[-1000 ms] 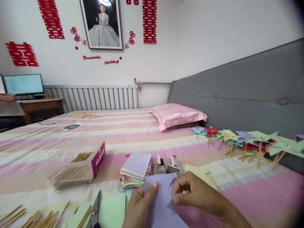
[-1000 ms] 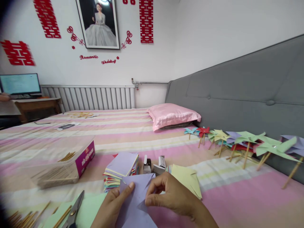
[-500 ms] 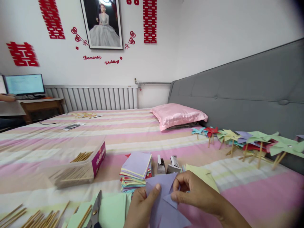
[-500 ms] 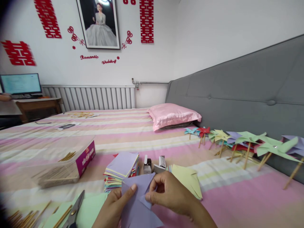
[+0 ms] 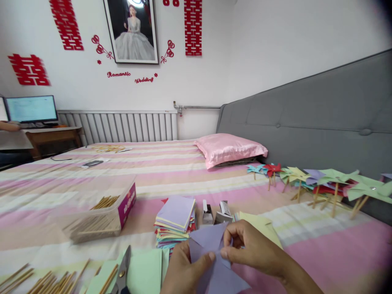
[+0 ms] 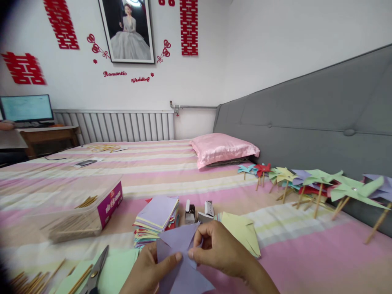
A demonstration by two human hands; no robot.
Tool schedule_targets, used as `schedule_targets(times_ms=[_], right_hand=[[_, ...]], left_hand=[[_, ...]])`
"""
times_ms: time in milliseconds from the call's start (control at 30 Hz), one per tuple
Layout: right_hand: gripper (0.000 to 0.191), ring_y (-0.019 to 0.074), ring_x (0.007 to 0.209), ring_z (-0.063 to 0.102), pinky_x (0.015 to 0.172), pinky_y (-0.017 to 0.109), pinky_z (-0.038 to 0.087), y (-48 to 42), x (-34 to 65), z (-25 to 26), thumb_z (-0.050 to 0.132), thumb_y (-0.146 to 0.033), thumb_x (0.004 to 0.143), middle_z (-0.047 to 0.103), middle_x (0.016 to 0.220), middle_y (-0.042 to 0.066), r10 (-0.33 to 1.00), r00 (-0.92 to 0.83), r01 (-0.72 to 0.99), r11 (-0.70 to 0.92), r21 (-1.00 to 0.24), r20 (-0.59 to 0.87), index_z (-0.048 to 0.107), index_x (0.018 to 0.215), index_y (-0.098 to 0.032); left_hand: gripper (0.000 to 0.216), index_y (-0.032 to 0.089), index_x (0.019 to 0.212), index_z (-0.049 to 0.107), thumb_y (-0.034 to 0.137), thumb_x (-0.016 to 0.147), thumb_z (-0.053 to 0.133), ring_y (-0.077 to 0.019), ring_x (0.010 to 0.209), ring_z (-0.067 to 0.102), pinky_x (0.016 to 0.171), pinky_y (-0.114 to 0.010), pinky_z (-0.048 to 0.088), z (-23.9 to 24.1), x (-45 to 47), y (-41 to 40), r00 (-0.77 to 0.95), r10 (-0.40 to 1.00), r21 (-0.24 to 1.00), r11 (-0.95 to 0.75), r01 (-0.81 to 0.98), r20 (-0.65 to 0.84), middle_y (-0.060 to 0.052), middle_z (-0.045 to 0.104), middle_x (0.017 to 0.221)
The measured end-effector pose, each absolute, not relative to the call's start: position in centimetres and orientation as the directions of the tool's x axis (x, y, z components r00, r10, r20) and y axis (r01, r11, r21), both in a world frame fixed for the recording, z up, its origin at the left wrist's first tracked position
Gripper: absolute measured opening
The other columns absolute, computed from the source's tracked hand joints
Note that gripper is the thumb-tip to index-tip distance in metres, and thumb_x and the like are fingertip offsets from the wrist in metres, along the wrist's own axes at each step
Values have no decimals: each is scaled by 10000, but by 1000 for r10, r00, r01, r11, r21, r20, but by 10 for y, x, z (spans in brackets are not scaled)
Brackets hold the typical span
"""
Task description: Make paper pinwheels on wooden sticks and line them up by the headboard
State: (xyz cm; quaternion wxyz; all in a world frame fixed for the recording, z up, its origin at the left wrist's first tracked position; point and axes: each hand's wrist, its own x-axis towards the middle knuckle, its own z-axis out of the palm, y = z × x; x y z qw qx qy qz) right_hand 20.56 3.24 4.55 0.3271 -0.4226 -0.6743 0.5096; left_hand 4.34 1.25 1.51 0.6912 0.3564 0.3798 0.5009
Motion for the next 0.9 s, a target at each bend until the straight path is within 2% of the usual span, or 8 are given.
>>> schedule_targets(times_ms=[200, 433, 567, 733, 900], right_hand=[[66, 123, 530, 575, 483, 192, 400, 32, 205, 46, 606, -163, 637, 599, 540, -14, 908, -419, 277, 145, -950, 16, 561, 589, -160], [65, 125, 530, 561, 481, 198, 387, 32, 204, 47, 584, -154, 640, 596, 541, -8, 911, -412, 316, 169, -934, 25, 553, 583, -158], [81, 96, 530, 512, 483, 185, 364, 32, 202, 47, 590, -136, 640, 561, 584, -26, 913, -405, 258, 172, -951, 55, 513, 633, -161], [261, 109, 598, 557, 510, 187, 382, 32, 193, 46, 584, -112, 651, 597, 723, -32, 916, -384, 89, 161, -983, 115, 436, 844, -205], [548, 135, 637, 597, 551, 221, 410, 33, 185, 44, 571, -72, 626, 626, 772, -26, 936, -321, 20, 160, -987, 145, 361, 1104, -242]], left_hand=[[332, 138, 600, 667, 334, 378, 817, -124, 476, 507, 516, -238, 408, 5, 44, 16, 181, 970, 884, 226, -409, -165, -28, 622, 541], [347, 139, 625, 673, 382, 411, 797, -143, 473, 530, 502, -253, 425, 3, 44, 17, 149, 974, 905, 212, -370, -168, -41, 640, 548], [312, 141, 643, 685, 353, 440, 790, -159, 482, 560, 522, -269, 450, 1, 45, 19, 105, 985, 905, 165, -391, -134, -40, 656, 551], [260, 146, 693, 696, 281, 485, 774, -202, 548, 610, 575, -305, 481, 2, 47, 20, -38, 992, 922, 97, -374, -119, -42, 679, 569], [285, 113, 699, 704, 278, 479, 776, -221, 567, 625, 587, -322, 492, 12, 49, 16, -76, 993, 930, 59, -363, -92, -71, 694, 586]])
